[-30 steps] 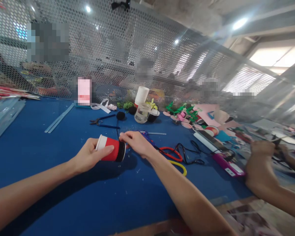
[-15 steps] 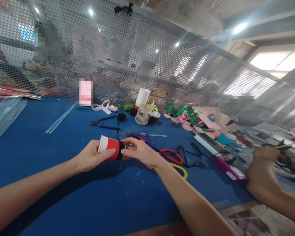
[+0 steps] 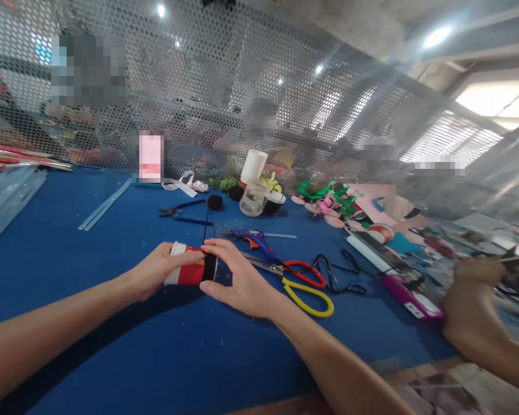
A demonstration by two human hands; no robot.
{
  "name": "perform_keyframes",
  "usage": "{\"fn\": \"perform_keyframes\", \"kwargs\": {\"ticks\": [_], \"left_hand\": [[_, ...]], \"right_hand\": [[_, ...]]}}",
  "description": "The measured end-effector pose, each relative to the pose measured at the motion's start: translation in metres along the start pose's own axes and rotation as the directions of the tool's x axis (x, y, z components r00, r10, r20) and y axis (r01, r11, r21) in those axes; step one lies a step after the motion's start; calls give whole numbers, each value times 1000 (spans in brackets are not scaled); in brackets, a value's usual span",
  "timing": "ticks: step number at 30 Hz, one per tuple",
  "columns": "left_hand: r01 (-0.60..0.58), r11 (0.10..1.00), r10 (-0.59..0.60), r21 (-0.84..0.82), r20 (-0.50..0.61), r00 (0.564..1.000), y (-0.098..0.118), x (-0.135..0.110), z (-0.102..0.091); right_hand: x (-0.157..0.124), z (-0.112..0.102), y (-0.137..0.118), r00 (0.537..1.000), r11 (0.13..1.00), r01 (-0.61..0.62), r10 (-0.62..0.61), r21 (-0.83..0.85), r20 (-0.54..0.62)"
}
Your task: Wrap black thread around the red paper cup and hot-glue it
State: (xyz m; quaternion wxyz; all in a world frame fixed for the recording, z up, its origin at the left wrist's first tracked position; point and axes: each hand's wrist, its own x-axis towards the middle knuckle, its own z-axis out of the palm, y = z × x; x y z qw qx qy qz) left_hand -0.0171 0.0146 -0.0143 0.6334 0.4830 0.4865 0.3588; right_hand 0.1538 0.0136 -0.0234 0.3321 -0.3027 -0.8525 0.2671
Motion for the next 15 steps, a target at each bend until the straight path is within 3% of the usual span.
{"fn": "perform_keyframes", "kwargs": {"ticks": [5, 8, 12, 15], "left_hand": [[-70, 984, 73, 162, -13, 997, 0, -3, 6], [-78, 977, 87, 201, -37, 996, 0, -3, 8], [-81, 973, 86, 218, -11, 996, -2, -2, 7], [-93, 960, 82, 263, 52, 995, -5, -2, 5]], "right_hand": [[-2, 4, -5, 998, 999, 11, -15, 54, 61], [-2, 5, -6, 1000, 996, -21, 20, 89, 10], [1, 5, 2, 978, 970, -145, 171, 196, -121], [3, 5, 5, 958, 912, -212, 265, 352, -108]]}}
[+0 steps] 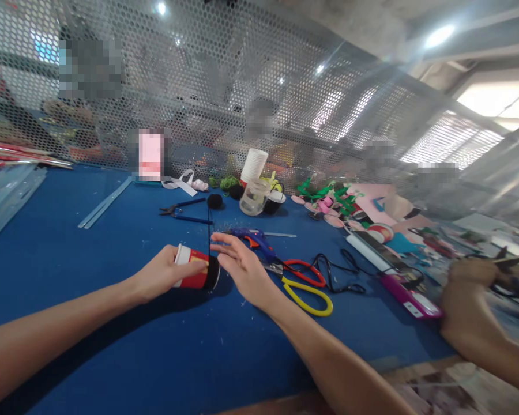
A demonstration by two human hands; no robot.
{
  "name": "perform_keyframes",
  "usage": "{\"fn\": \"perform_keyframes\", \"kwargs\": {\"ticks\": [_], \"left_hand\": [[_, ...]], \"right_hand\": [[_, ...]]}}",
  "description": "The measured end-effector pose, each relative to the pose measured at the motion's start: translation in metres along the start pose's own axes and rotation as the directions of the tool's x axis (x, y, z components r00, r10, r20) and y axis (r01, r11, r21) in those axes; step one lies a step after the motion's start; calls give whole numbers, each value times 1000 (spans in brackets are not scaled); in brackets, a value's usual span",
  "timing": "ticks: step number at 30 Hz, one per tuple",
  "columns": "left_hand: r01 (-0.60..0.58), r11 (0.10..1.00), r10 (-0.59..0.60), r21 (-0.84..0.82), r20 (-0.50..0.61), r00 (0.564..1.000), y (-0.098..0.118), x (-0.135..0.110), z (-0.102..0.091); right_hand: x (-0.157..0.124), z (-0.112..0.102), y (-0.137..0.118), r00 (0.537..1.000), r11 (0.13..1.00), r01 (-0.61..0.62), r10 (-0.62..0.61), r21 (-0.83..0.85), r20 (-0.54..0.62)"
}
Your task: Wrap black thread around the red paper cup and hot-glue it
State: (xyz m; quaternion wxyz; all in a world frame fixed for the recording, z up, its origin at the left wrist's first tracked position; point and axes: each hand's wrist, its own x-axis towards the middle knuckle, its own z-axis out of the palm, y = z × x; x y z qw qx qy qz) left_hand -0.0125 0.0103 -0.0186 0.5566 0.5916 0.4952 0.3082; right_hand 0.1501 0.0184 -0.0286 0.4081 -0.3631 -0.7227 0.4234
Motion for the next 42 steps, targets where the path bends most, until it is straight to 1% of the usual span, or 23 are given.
{"fn": "perform_keyframes", "kwargs": {"ticks": [3, 5, 9, 12, 15, 19, 21, 22, 24, 25, 26, 27, 28, 29, 30, 32, 33, 35, 37, 39, 42], "left_hand": [[-38, 997, 35, 64, 52, 998, -3, 0, 0], [-55, 994, 49, 93, 67, 997, -4, 0, 0], [-36, 995, 32, 90, 44, 999, -6, 1, 1], [-12, 998, 11, 65, 8, 1000, -5, 1, 1], [-14, 998, 14, 61, -2, 1000, -5, 1, 1], [-52, 997, 53, 51, -12, 999, -4, 1, 2], [-27, 999, 28, 32, -24, 999, -3, 1, 3], [-2, 1000, 3, 28, -28, 1000, -3, 1, 3], [41, 998, -40, 36, -33, 999, -3, 1, 2], [50, 997, -47, 57, -40, 998, -3, 1, 2], [50, 996, -46, 79, -49, 998, -3, 1, 1], [43, 994, -37, 101, -58, 998, -3, 1, -1], [34, 993, -28, 111, -61, 998, -3, 1, -2], [29, 993, -22, 111, -60, 998, -3, 1, -3], [16, 992, -9, 122, -62, 998, -3, 2, -3], [9, 992, -1, 127, -66, 998, -3, 2, -4], [10, 990, 0, 140, -71, 997, -2, 3, -4], [7, 985, 7, 170, -81, 997, 0, 3, -3], [0, 982, 17, 190, -87, 996, 1, 2, -2], [0, 980, 18, 199, -90, 996, 2, 1, -2], [7, 978, 14, 208, -100, 995, 3, 1, -4]], "right_hand": [[1, 2, -5, 998, 993, 12, -20, 114, 67], [-1, 5, -10, 992, 992, 68, -79, 110, 100], [-3, 8, -16, 959, 976, 216, -208, -21, 191], [-3, 8, -16, 939, 952, 287, -258, -108, 227], [-4, 8, -16, 927, 928, 337, -296, -162, 232], [-6, 12, -20, 907, 894, 392, -336, -217, 254], [-3, 10, -21, 907, 882, 400, -342, -248, 245], [-1, 7, -21, 914, 878, 393, -341, -274, 220], [8, -6, -19, 943, 872, 331, -309, -359, 119], [13, -16, -17, 961, 867, 264, -273, -424, 39], [19, -27, -15, 976, 855, 155, -211, -495, -58], [24, -39, -11, 980, 825, 20, -127, -565, -150], [29, -52, -6, 972, 755, -145, -12, -640, -235], [33, -63, -1, 951, 638, -289, 108, -714, -289], [35, -72, 5, 938, 592, -341, 168, -730, -302], [38, -85, 19, 922, 554, -386, 267, -737, -281], [37, -87, 26, 912, 547, -402, 313, -734, -266], [36, -87, 38, 896, 546, -428, 361, -720, -259], [34, -84, 46, 886, 559, -455, 367, -694, -285], [33, -81, 48, 878, 589, -478, 355, -652, -322], [29, -81, 40, 872, 654, -487, 322, -580, -369]]}}
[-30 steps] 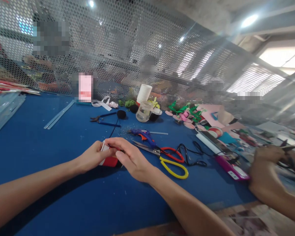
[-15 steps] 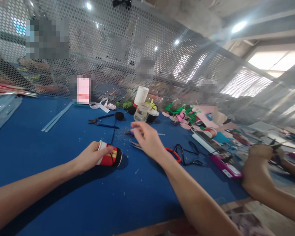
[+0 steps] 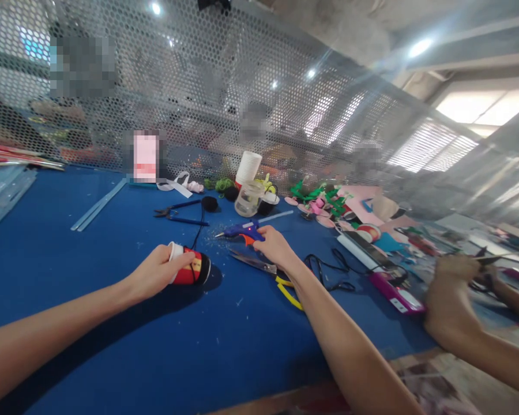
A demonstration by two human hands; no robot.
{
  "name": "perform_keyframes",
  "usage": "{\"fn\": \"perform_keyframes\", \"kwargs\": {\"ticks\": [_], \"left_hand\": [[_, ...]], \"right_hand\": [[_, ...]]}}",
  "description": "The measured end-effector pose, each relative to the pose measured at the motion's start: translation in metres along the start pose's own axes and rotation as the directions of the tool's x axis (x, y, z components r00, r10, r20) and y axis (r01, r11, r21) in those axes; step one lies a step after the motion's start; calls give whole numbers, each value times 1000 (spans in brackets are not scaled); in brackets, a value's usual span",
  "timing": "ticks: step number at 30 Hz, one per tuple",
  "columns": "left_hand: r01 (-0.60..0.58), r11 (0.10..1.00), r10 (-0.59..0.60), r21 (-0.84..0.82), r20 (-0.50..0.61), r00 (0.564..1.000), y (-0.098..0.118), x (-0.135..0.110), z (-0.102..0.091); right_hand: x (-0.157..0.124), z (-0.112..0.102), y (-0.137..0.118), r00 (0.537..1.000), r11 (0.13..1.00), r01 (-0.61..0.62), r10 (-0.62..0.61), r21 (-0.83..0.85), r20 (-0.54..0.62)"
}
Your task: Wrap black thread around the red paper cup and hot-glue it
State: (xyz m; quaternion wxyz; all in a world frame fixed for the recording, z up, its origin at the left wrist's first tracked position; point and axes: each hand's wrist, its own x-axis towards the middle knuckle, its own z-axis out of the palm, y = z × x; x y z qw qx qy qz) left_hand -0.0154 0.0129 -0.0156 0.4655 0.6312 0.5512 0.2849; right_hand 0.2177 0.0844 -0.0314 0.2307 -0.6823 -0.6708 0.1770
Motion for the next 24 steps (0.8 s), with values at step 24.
{"fn": "perform_keyframes", "kwargs": {"ticks": [24], "left_hand": [[271, 810, -351, -521, -59, 934, -2, 16, -6]], "right_hand": [[-83, -10, -45, 904, 907, 416, -420, 65, 81]]}}
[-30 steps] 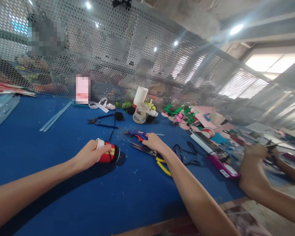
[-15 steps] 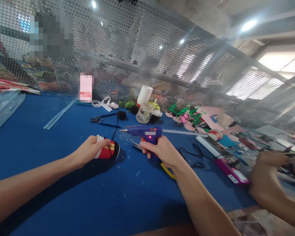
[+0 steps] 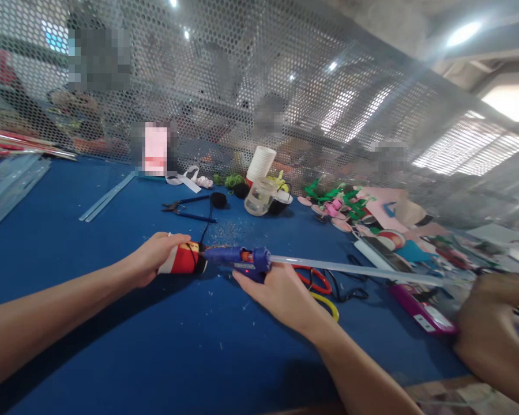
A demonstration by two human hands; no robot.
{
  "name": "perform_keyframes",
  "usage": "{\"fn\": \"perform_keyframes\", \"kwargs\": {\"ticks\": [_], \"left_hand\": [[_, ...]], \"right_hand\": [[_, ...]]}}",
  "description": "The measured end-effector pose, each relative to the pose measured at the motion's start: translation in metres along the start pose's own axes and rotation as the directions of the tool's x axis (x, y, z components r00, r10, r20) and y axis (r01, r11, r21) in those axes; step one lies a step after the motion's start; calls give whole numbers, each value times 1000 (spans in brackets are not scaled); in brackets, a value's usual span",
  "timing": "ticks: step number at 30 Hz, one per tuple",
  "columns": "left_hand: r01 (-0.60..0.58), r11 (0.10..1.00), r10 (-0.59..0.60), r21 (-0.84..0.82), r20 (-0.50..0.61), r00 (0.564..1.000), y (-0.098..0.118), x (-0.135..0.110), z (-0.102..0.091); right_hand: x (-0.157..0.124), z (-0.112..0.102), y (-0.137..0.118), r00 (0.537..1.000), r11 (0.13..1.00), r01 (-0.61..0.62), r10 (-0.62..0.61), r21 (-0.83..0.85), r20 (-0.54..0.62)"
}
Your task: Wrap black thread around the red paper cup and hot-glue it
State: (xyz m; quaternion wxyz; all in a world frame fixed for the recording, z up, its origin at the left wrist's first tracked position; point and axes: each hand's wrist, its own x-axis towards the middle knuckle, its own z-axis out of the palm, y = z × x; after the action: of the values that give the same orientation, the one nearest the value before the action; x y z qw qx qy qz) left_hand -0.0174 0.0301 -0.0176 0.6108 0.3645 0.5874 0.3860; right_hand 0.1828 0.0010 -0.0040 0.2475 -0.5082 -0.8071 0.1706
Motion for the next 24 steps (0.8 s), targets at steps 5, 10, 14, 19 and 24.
{"fn": "perform_keyframes", "kwargs": {"ticks": [5, 10, 14, 19, 24], "left_hand": [[-1, 1000, 1, 0, -16, 1000, 1, -1, 1], [-8, 1000, 9, 16, -52, 999, 1, -1, 2], [-2, 1000, 2, 7, -51, 999, 1, 0, 3], [-17, 1000, 18, 7, -69, 997, 1, -1, 3], [-13, 1000, 15, 22, -62, 998, 1, -2, 3]], "right_hand": [[-3, -1, -1, 993, 992, 106, -109, -70, -36], [-5, -1, -2, 982, 969, 176, -185, -171, -40], [-4, -2, -4, 983, 964, 173, -181, -199, -18], [-4, -3, -5, 982, 975, 186, -182, -123, 44], [-6, -4, -5, 985, 977, 172, -168, -128, 42]]}}
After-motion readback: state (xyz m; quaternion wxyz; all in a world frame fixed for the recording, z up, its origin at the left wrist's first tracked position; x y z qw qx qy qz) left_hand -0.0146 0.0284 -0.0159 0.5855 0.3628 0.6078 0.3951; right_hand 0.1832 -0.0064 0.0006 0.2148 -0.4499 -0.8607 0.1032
